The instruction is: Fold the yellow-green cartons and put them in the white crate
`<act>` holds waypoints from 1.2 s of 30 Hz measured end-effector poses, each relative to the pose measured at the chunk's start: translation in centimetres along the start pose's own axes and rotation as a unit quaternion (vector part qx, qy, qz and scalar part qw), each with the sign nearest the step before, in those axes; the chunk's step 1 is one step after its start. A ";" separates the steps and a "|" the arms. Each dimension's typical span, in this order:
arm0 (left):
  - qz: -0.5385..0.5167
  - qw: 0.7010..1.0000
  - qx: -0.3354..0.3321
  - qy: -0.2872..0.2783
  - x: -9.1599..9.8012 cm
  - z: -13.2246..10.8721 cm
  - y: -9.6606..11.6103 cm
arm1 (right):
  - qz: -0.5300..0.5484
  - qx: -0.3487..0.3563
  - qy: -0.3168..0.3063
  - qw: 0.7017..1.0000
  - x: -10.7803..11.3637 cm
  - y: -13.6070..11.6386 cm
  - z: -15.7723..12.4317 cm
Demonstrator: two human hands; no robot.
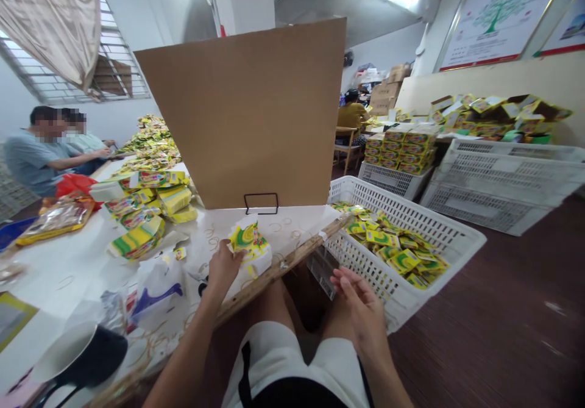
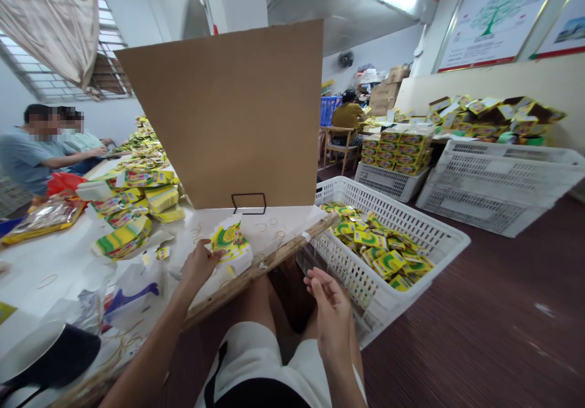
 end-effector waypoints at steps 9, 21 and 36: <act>-0.141 0.990 -0.023 0.006 3.1 -1.4 2.7 | -0.043 0.008 -0.032 0.999 -1.7 -0.5 -1.5; -0.503 0.811 -0.041 -0.295 -1.3 -13.4 11.1 | 0.027 -0.080 -0.140 0.987 -5.7 0.5 -4.9; -0.590 0.732 0.092 -0.329 -2.9 -13.4 10.2 | -0.033 -0.067 -0.204 0.976 -7.1 0.8 -6.0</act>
Point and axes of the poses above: each hand's wrist, its own z-axis towards the middle knuckle, its own x-axis out of the back of the hand, y = z × x, the point moved 10 cm from there along z, towards the middle knuckle, and after that the axes turned 8 degrees about y, right-handed, at the moved point
